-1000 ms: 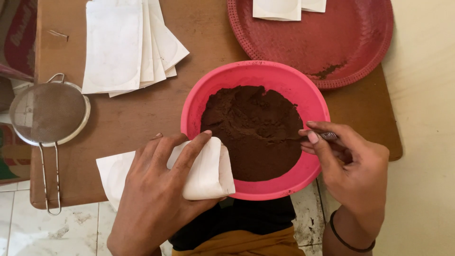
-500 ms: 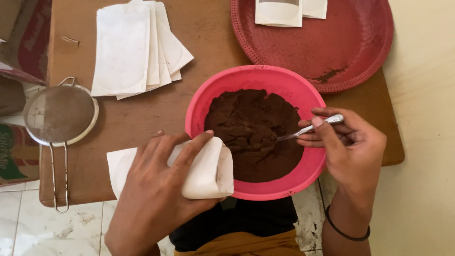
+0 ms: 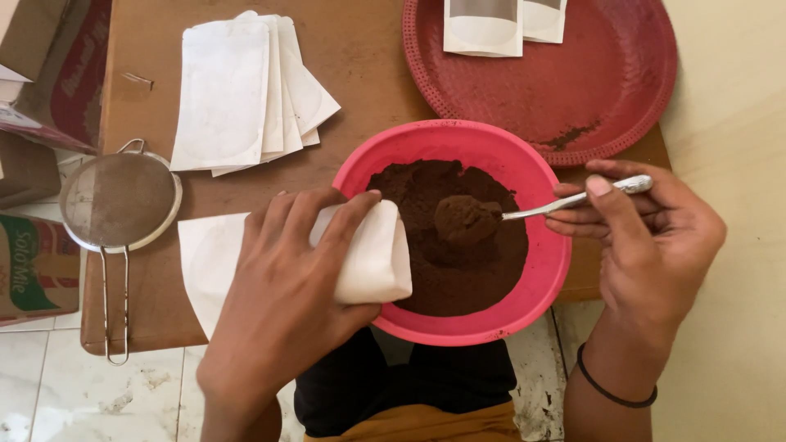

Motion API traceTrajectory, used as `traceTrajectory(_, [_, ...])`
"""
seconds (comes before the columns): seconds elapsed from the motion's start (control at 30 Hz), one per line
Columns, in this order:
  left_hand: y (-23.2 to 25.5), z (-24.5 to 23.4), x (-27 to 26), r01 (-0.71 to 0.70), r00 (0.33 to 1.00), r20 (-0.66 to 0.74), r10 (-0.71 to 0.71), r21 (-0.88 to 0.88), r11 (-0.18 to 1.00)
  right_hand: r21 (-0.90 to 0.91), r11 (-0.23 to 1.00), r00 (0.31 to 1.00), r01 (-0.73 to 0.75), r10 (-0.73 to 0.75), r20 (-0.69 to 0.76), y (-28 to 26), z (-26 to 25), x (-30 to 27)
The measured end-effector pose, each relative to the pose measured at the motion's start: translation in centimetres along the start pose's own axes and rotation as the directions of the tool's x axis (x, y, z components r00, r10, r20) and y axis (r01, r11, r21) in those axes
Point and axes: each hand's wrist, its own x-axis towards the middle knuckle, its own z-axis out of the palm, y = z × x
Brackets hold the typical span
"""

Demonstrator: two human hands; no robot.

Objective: Filling a white coffee pouch with ground coffee from a bowl using a spoon

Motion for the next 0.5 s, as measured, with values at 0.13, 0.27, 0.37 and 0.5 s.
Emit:
traceTrajectory(0.13, [0.3,1.0,0.9,0.003,1.0,-0.015,-0.002,0.073,0.997,-0.011,1.0,1.0,0.016,-0.016,0.0,-0.8,-0.1,0.2])
traceTrajectory(0.27, [0.9,1.4,1.7,0.002,1.0,-0.011,0.0,0.14,0.99,0.017,0.999,0.998,0.041,-0.042,0.038,-1.0,-0.1,0.2])
traceTrajectory(0.37, [1.3,1.6,2.1,-0.002,1.0,-0.022,0.005,0.149,0.989,0.035,0.999,0.997,0.034,-0.036,0.062,-1.0,0.0,0.2])
traceTrajectory(0.5, [1.5,1.8,2.5,-0.011,1.0,-0.024,0.015,0.165,0.986,0.034,0.999,0.999,0.0,-0.002,0.045,-1.1,0.4,0.0])
